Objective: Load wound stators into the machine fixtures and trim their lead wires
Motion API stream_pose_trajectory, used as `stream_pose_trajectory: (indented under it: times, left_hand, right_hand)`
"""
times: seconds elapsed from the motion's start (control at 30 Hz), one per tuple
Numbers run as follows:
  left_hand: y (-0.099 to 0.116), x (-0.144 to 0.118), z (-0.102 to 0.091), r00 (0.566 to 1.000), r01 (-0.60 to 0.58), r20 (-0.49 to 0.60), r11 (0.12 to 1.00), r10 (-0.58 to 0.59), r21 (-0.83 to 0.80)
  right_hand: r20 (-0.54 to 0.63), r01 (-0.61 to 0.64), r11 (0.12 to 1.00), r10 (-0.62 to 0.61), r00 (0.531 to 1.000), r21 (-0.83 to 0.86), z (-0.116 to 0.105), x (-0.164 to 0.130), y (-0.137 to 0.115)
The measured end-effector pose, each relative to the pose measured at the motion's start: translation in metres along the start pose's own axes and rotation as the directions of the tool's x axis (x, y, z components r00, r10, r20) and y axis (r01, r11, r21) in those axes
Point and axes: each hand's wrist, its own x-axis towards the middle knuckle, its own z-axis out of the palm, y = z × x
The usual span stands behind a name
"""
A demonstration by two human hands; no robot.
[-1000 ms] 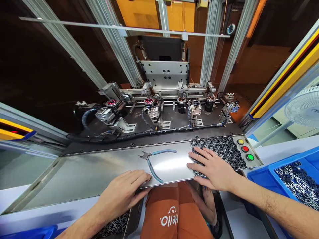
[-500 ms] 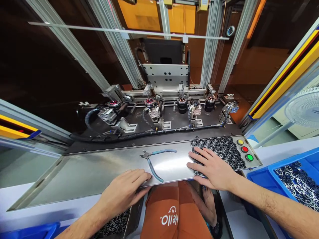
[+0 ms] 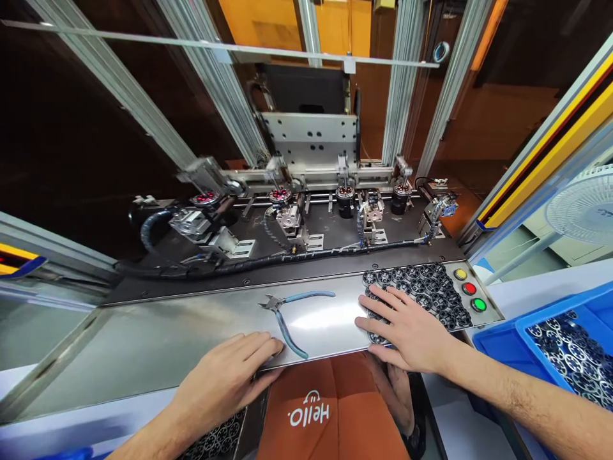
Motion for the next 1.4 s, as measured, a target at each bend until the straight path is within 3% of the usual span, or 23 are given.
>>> stream_pose_trajectory:
  times: [1.07,1.4]
  left_hand:
    - [0.0001,-0.0011,0.0054,0.999,0.003,-0.046,1.0,-0.002,0.019]
    - [-0.001,-0.0043,0.0081,1.0,0.022,0.007,1.0,-0.023,0.011]
  right_hand:
    - [0.01,0.015,0.999,-0.015,1.0,-0.045,-0.002,-0.0024,0.0016]
    - [0.023,0.019,0.998,-0.018,1.0,-0.056,-0.0014,-0.002,0.0019]
